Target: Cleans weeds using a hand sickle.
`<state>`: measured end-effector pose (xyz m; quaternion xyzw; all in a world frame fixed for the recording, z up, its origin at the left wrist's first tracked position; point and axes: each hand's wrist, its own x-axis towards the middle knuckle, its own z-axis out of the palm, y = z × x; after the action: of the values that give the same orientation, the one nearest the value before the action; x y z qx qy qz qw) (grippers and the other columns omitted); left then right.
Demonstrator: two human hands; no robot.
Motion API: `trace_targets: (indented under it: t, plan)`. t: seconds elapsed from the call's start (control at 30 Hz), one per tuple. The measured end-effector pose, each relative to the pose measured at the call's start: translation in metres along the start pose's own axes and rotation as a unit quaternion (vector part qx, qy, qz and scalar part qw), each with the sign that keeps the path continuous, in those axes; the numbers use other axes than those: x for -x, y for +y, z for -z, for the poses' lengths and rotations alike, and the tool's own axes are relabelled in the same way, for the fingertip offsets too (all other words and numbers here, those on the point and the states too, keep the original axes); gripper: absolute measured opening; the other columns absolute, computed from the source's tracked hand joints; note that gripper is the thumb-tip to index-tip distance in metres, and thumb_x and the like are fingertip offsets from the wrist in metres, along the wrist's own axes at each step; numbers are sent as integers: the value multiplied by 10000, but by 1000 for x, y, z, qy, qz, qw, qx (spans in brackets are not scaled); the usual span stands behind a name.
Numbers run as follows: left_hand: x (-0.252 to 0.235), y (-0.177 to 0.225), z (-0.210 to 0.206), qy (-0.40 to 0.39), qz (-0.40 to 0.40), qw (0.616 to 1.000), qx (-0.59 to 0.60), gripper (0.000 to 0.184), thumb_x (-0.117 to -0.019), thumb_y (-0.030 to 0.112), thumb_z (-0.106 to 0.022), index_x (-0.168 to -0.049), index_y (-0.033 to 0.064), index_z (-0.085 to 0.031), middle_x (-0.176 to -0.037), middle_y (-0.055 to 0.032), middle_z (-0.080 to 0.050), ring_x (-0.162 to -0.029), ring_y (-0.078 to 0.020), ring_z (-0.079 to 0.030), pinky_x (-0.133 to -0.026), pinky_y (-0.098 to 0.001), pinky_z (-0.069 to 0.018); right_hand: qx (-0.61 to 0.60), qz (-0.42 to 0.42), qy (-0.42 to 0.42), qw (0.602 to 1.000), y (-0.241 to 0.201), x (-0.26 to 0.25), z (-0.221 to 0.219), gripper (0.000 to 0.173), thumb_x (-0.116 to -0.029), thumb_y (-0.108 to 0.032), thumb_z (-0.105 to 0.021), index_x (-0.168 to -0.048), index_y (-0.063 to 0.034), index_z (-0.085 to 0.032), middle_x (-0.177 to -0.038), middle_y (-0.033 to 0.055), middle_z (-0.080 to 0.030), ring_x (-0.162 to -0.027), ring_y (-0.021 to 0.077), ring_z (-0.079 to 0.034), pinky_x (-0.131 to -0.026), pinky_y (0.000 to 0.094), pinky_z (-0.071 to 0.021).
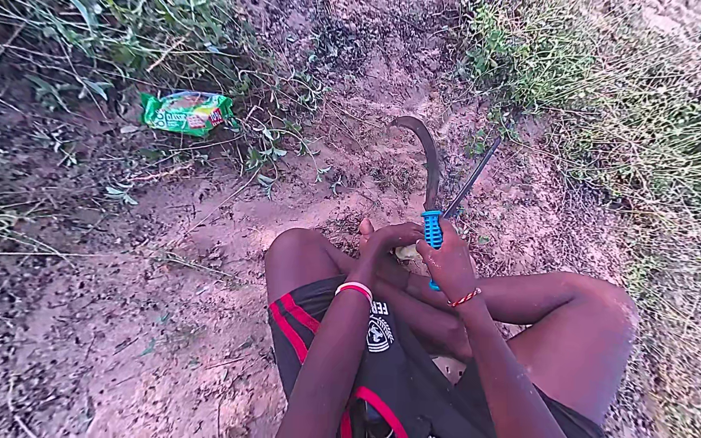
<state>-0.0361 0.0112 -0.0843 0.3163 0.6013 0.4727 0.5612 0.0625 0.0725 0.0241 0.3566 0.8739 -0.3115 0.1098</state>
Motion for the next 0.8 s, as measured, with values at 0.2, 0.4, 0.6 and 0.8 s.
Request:
trace_targets:
  t: [0.2, 0.4, 0.6, 0.8]
  plan:
    - [27, 0, -15, 217, 122, 964, 92, 262, -1055, 97, -492, -1169, -79, -650, -1144, -189, -664, -1011, -188, -619, -947, -348, -464, -22, 42, -31, 998, -21, 8, -10, 540, -947, -134, -671, -1446, -1, -514, -1203, 219, -672, -1080, 312, -663, -953, 463, -513]
    - [-16, -16, 4, -32, -9, 999, 13, 243, -1039, 246, -532, -1045, 14, -601, -867, -35, -572, -737, -84, -530, -707, -305, -469, -122, 208, 309, 920, -3, -8, 48, 479, -853, -153, -668, -1268, 59, -557, -844, 77, -655, -628, 86, -645, -586, 270, -566]
    - [-18, -12, 4, -45, 16, 999, 0, 252, -1047, 244, -532, -1071, 5, -609, -891, -64, -576, -755, -110, -525, -729, -329, -462, -243, 394, 499, 733, -30, -96, 168, 389, -959, -117, -585, -1237, 72, -390, -906, 9, -590, -688, 62, -661, -668, 286, -630]
    - [-23, -15, 7, -37, 25, 999, -14, 291, -1053, 276, -516, -1110, 10, -619, -936, -84, -594, -795, -135, -545, -768, -364, -476, -25, 55, 234, 970, 54, -210, 102, 592, -999, -193, -636, -1427, 144, -405, -1147, 329, -649, -1026, 413, -682, -942, 552, -532]
